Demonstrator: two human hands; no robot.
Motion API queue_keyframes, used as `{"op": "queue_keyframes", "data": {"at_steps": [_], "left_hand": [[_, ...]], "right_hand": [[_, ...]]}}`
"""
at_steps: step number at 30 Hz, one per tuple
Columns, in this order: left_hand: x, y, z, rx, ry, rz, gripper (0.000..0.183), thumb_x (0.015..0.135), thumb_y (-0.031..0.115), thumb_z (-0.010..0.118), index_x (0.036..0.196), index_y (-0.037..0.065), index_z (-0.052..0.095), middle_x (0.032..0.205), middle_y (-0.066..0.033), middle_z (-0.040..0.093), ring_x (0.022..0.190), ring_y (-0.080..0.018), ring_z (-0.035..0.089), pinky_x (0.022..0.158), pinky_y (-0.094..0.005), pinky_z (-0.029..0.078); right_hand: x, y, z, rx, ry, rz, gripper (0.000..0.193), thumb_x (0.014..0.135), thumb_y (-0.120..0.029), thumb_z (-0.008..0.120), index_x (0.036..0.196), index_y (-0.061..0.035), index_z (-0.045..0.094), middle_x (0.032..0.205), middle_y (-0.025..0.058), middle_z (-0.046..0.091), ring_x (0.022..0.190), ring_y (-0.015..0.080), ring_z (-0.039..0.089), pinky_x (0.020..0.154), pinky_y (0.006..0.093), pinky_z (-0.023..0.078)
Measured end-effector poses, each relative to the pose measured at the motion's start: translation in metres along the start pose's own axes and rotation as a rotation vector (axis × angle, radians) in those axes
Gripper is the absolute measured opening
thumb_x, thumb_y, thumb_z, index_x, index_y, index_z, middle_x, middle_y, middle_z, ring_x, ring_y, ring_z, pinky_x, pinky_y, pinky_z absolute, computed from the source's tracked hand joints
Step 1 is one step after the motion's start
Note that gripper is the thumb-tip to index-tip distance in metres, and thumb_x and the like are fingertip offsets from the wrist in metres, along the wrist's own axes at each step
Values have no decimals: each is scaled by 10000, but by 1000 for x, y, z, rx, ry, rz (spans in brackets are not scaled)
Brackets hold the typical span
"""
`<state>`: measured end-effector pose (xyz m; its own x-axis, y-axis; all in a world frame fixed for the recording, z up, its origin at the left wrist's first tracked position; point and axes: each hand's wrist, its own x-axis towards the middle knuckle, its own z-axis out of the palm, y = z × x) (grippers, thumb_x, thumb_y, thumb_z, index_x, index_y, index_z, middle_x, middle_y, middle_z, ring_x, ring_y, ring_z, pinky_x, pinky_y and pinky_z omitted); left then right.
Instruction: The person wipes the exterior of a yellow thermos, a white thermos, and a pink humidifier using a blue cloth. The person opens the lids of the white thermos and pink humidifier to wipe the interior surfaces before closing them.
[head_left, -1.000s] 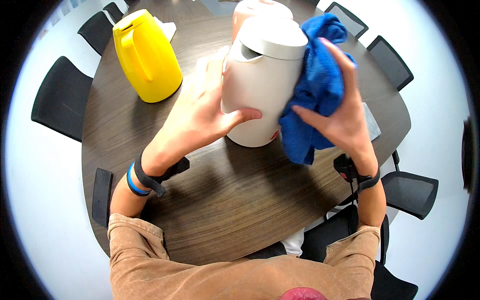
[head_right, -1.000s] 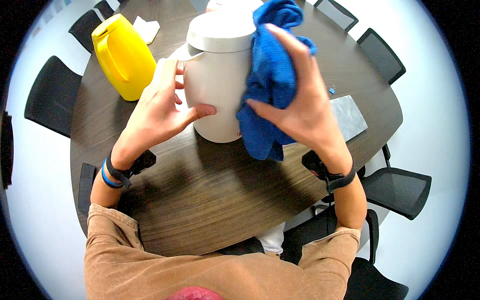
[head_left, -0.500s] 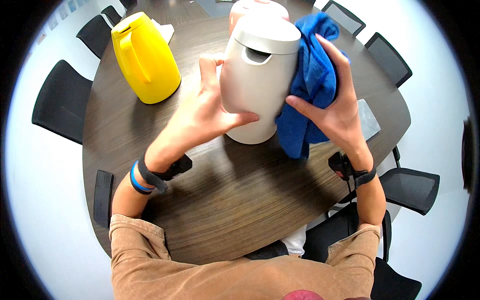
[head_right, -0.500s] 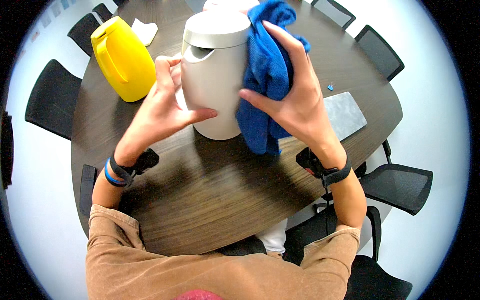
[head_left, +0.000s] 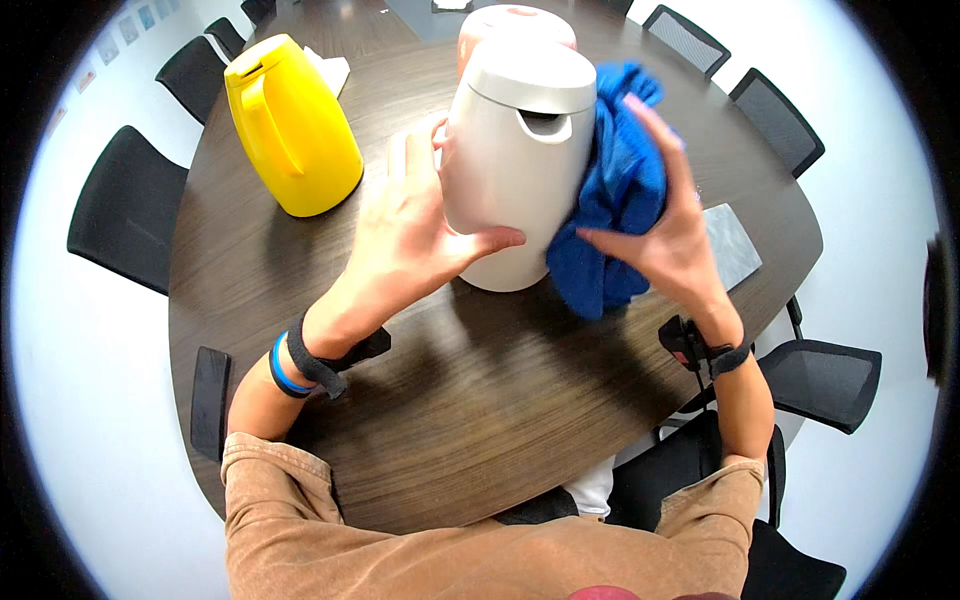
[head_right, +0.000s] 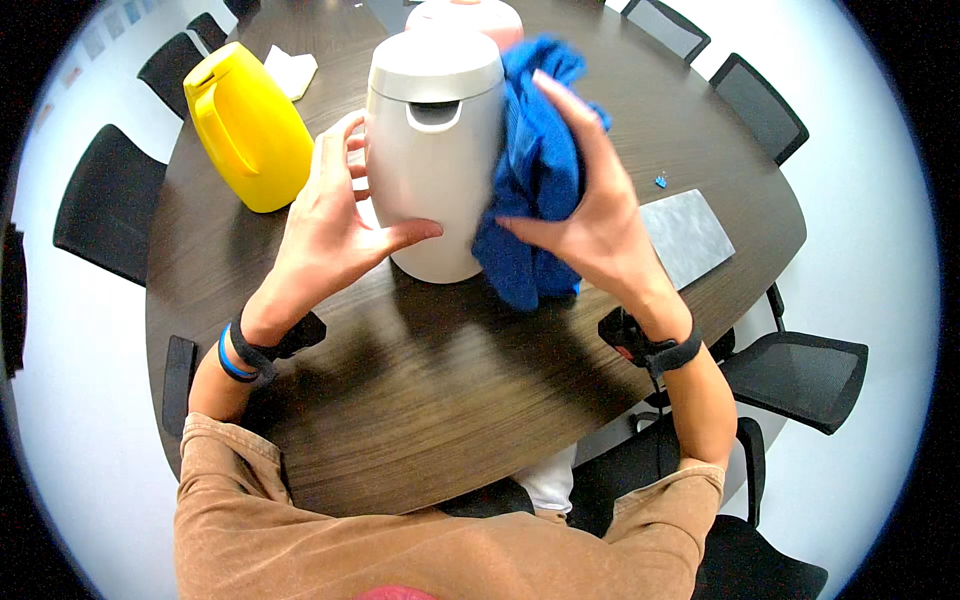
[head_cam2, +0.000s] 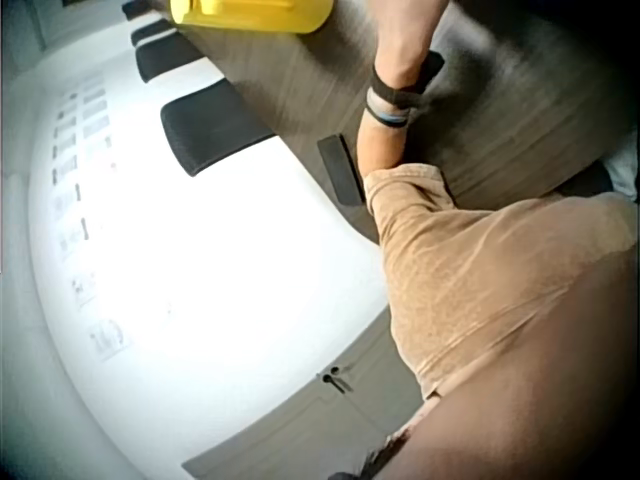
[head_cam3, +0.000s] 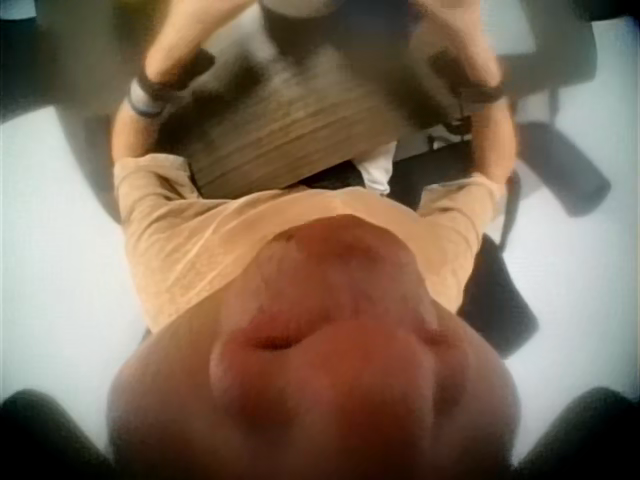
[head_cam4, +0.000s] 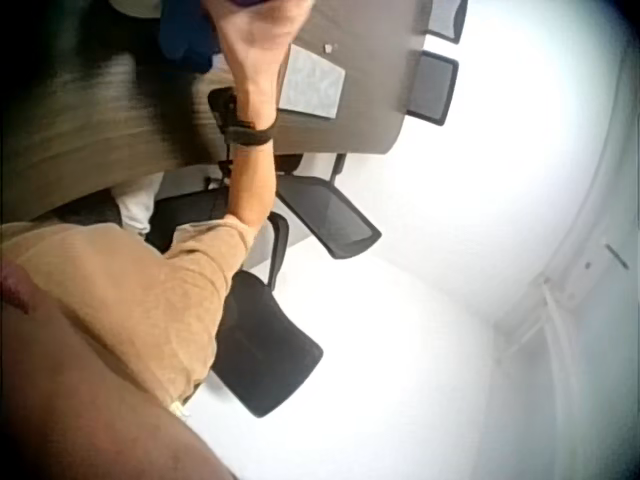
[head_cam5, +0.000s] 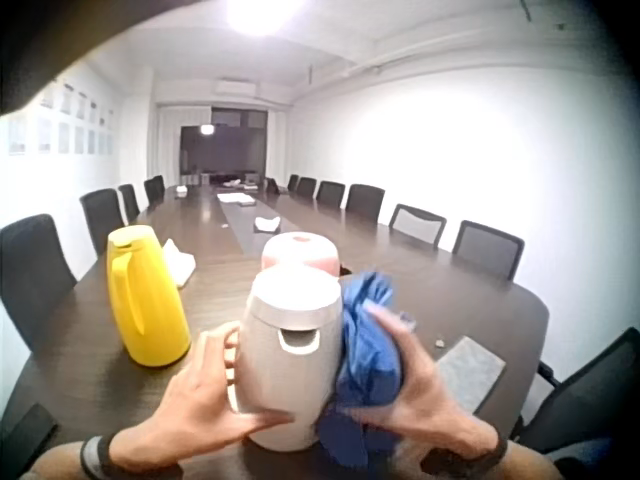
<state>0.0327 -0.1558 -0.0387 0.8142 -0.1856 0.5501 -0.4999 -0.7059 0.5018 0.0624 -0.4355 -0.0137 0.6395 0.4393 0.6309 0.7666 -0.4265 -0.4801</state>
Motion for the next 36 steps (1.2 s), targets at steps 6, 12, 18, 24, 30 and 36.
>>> {"op": "queue_keyframes", "data": {"at_steps": [6,12,18,24,30,36], "left_hand": [[-1,-14,-7,51,-64,65,1102,697,267,1029,1545,14,372,1364,-202,526,1236,-345,663,1002,-444,625],[2,-5,-13,-174,-72,-51,954,735,231,982,1457,9,399,1332,-277,503,1238,-432,627,972,-503,566],[-6,-17,28,-151,182,224,910,779,223,944,1408,-17,331,1329,-312,509,1262,-503,605,1002,-532,547],[-6,-11,13,-168,-26,89,892,814,256,950,1371,-4,304,1425,-326,459,1330,-478,580,1073,-512,552],[-17,1,11,1,80,97,876,807,198,934,1439,12,357,1314,-287,465,1127,-468,611,911,-510,585],[-15,2,16,38,151,212,870,817,158,925,1486,31,385,1295,-252,495,1117,-437,633,899,-483,594]], "right_hand": [[-4,32,10,31,-223,147,1333,701,-205,997,1718,-117,140,1718,220,293,1607,370,286,1339,512,234],[-15,46,16,90,-236,179,1225,693,-195,979,1676,-41,264,1677,220,370,1601,362,306,1332,498,242],[20,-15,-3,63,10,34,1162,712,-66,960,1672,-114,307,1628,221,456,1540,378,421,1293,492,342],[-34,56,35,155,-311,372,1310,700,-123,986,1703,-85,145,1661,238,345,1577,366,327,1316,489,286],[-3,10,6,-17,-71,173,1168,661,-86,978,1644,-77,347,1585,215,504,1517,377,450,1290,489,336],[4,15,-5,-30,-27,178,1155,736,-107,960,1673,-99,285,1612,199,472,1509,369,458,1294,489,335]]}}
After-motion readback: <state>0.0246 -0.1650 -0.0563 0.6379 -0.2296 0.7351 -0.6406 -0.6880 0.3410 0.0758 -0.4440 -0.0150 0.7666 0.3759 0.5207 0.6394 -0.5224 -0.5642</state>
